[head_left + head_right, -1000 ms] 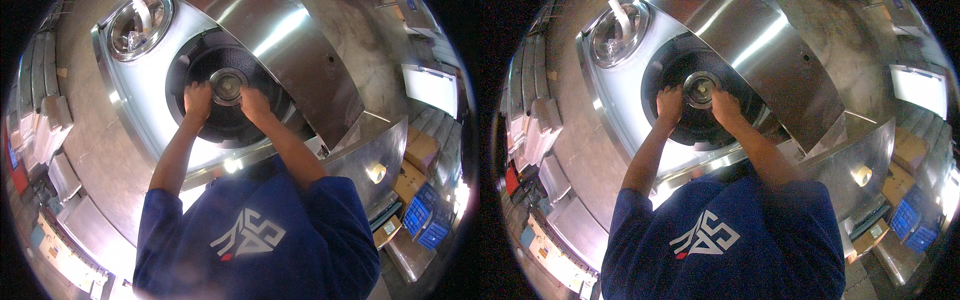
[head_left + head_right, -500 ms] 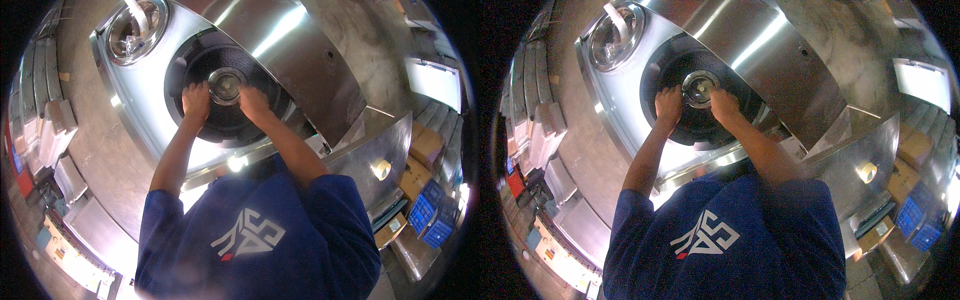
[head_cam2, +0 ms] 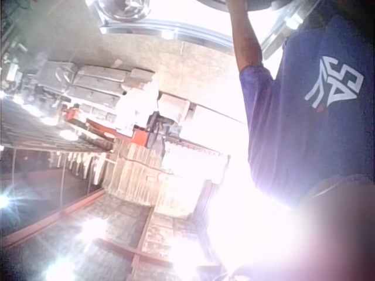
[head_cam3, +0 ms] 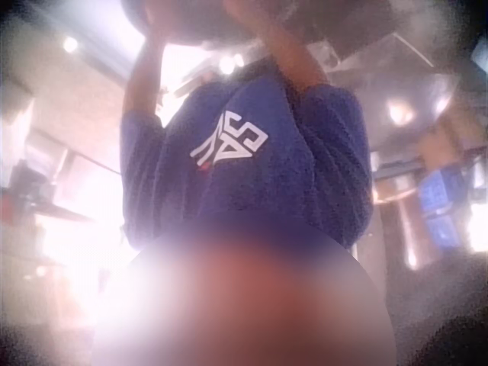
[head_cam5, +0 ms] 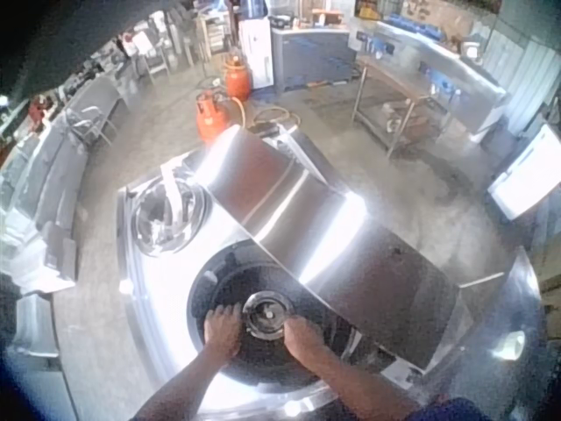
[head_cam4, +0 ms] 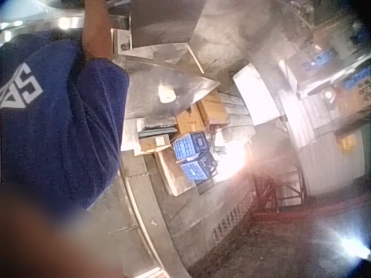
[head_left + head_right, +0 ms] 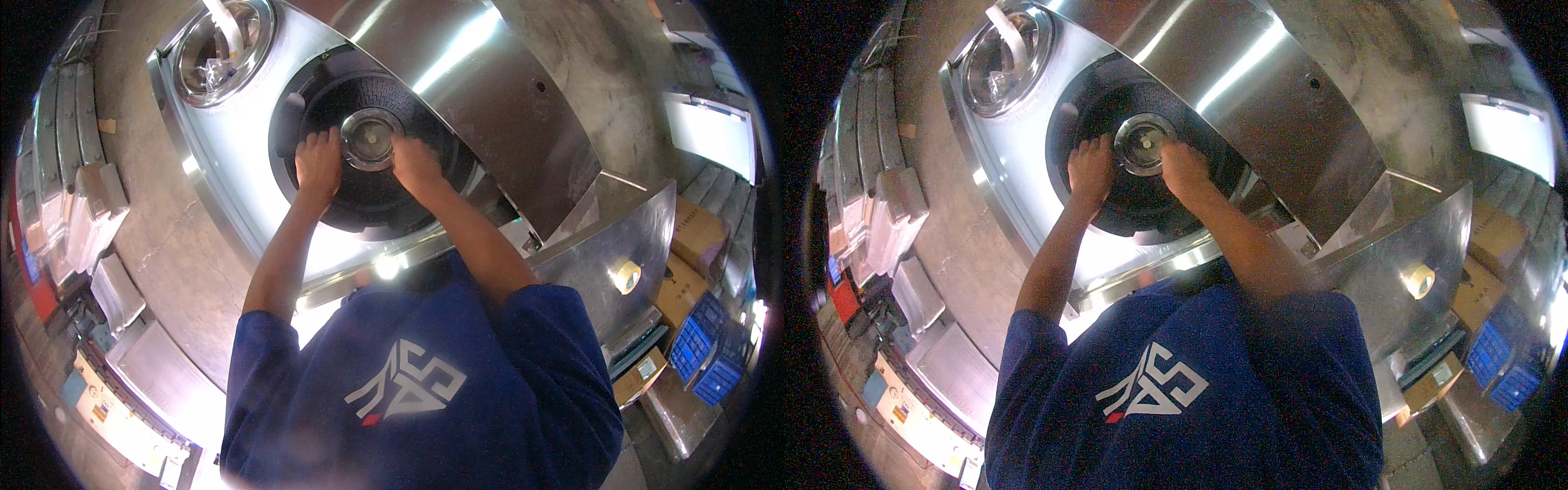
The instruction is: The person applies tape around the circular opening of a stainless steel appliance, then places a metal panel over the opening and secures it. The person handles tape, a metal panel, and the appliance throughout the task.
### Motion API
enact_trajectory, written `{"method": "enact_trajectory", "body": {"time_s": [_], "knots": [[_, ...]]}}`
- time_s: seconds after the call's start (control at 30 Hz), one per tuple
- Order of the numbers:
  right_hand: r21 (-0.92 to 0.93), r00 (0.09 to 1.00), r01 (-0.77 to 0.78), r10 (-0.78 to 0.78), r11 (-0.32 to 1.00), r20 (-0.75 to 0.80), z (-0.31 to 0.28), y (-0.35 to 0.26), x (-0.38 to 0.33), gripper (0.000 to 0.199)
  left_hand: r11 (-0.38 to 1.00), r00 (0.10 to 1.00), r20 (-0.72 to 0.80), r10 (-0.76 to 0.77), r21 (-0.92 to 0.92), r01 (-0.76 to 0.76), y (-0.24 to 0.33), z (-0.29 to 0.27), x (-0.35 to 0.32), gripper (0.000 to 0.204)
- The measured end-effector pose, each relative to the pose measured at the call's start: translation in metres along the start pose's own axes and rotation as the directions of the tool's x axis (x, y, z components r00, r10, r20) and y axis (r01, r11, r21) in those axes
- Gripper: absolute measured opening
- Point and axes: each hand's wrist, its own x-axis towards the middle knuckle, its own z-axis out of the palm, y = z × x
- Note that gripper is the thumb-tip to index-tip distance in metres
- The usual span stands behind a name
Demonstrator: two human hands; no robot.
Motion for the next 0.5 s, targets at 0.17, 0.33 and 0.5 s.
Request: {"method": "enact_trajectory", "body": {"time_s": [0.17, 0.33, 0.5], "knots": [[0.028, 0.997, 0.044, -0.042, 0.999, -0.063, 0.0018, 0.0016, -0.0007, 0.015, 0.999, 0.999, -0.039, -0.008, -0.045, 0.007, -0.0016, 0.0036, 0.0018, 0.012], [0.013, 0.992, 0.070, -0.068, 0.997, -0.105, -0.0028, 0.0015, -0.0018, 0.016, 0.976, 0.992, -0.129, -0.016, -0.219, -0.013, -0.0033, 0.0055, 0.0040, 0.016], [-0.021, 0.994, 0.076, -0.077, 0.997, -0.081, -0.0038, 0.0024, -0.0017, 0.013, 0.987, 0.993, -0.113, -0.017, -0.162, -0.001, -0.0026, 0.0008, 0.0033, 0.016]]}}
